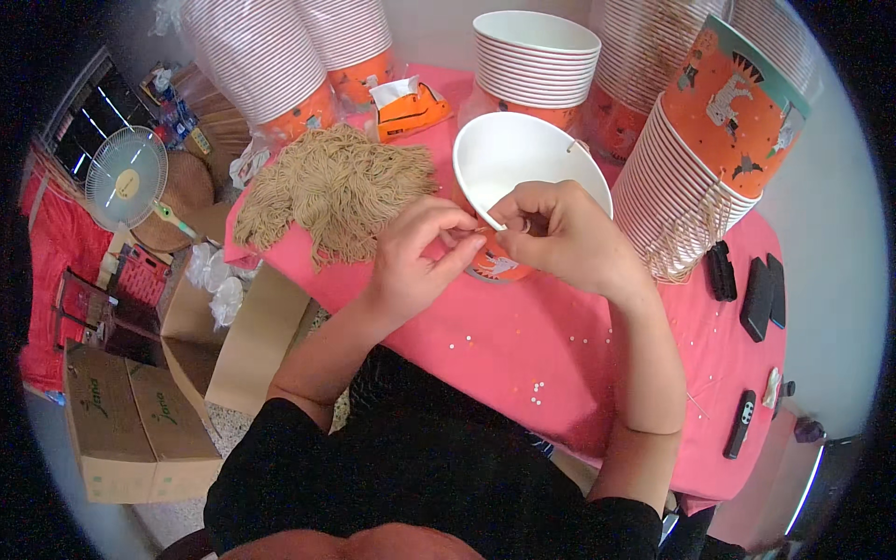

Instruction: The person is tying strings to the handles of paper buckets.

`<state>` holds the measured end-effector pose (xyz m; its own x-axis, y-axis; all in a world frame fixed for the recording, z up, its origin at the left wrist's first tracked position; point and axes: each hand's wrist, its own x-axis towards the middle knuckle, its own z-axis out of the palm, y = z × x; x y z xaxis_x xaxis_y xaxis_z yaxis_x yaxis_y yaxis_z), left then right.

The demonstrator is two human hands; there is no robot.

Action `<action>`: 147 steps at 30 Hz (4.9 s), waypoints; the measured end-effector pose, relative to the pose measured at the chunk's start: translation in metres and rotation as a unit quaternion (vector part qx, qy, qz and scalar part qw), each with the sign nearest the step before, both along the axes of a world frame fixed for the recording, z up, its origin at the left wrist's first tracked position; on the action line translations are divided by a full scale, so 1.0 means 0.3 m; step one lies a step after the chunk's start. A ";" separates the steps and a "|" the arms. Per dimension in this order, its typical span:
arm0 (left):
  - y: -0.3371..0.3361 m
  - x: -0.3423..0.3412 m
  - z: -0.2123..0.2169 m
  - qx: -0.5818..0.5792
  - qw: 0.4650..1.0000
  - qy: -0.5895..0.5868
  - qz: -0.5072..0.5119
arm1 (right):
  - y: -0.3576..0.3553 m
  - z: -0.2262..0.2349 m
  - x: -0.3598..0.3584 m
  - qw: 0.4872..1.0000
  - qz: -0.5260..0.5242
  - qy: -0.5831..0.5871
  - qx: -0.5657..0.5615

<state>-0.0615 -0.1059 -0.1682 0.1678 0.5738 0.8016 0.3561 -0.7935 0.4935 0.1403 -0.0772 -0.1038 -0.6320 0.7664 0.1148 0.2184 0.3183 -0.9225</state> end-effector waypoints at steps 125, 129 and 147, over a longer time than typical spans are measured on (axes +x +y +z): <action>0.011 -0.060 0.154 -0.359 0.910 -0.086 -0.188 | -0.020 0.015 -0.050 0.902 -0.068 -0.016 0.426; 0.010 -0.070 0.151 -0.361 0.914 -0.049 -0.182 | -0.018 0.013 -0.051 0.907 -0.069 -0.013 0.415; 0.013 -0.058 0.097 -0.136 0.985 -0.023 -0.103 | -0.026 -0.001 -0.059 0.990 -0.010 0.015 0.143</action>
<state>-0.0788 -0.1019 -0.1392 0.2694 0.7260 0.6327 0.1735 -0.6828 0.7097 0.1225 -0.0850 -0.1041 -0.6097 0.7123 0.3476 0.2019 0.5636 -0.8010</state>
